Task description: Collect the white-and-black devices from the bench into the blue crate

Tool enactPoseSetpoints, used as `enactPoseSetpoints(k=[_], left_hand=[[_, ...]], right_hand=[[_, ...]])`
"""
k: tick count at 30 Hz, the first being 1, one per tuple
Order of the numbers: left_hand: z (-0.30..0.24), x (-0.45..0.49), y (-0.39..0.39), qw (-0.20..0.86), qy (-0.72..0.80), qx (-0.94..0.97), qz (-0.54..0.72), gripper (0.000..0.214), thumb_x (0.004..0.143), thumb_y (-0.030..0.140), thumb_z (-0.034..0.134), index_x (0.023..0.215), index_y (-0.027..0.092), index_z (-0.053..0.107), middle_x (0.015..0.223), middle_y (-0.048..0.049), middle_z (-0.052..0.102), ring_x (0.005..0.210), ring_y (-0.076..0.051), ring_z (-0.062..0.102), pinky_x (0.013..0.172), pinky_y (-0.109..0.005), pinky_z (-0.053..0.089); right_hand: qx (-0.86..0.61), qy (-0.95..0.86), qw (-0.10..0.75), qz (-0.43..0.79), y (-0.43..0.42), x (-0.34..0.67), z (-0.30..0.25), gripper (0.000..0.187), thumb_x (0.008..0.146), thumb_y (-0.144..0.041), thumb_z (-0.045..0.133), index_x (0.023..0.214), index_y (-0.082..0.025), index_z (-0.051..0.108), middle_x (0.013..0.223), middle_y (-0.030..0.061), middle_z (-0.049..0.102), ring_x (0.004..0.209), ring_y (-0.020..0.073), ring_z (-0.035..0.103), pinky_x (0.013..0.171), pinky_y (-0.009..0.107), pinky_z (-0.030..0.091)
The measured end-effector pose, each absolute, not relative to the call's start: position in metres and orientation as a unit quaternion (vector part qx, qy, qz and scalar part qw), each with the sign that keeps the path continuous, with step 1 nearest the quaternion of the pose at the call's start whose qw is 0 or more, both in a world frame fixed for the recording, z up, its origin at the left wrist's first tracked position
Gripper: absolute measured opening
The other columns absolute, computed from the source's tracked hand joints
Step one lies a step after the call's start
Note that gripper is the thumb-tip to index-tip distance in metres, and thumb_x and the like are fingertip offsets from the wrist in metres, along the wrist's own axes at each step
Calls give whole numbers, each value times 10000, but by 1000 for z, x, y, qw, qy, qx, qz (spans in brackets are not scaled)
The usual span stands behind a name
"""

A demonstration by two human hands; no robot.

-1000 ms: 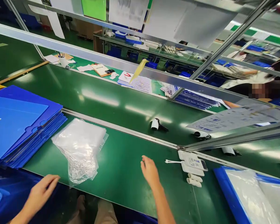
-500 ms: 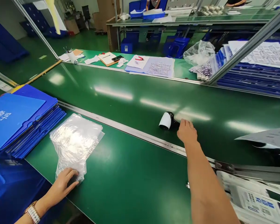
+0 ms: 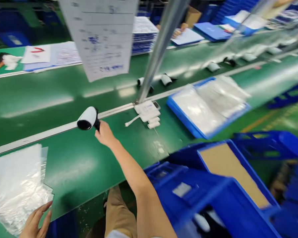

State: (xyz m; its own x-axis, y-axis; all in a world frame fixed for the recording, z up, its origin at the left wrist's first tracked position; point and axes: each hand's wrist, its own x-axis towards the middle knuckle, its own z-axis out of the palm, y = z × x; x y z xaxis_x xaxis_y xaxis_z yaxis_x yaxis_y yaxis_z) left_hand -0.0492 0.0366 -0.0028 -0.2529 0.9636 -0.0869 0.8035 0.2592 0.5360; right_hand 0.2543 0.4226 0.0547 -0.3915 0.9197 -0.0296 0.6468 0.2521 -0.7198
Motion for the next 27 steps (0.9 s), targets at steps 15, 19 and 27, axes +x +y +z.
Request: enactPoseSetpoints(k=[15,19,27], left_hand=[[-12,87,36,372,644,655,131,574,852,658,539,1246,258,658,1204,-71,758,1036,-288,736,720,-339,620],[-17,99,-3,401,649,635,118,573,800,658,595,1211,267,675,1139,-48,784,1065,-295,744,844,-369,640],[-8,149,-33,448,689,566,60,534,703,641,669,1087,272,705,972,-26,809,935,-317,777,862,-419,651]], right_hand=[[-897,-337,249,138,-165,662,117,626,940,-520,360,1445,-154,407,1383,194,586,1267,321,575,1073,490,480],[-924,-290,176,179,-249,723,81,530,947,-400,218,1298,-216,570,1204,150,691,1138,290,664,957,449,557],[-848,-399,41,346,-275,769,3,233,820,-150,496,952,-185,686,1030,130,749,1010,267,699,925,387,540]])
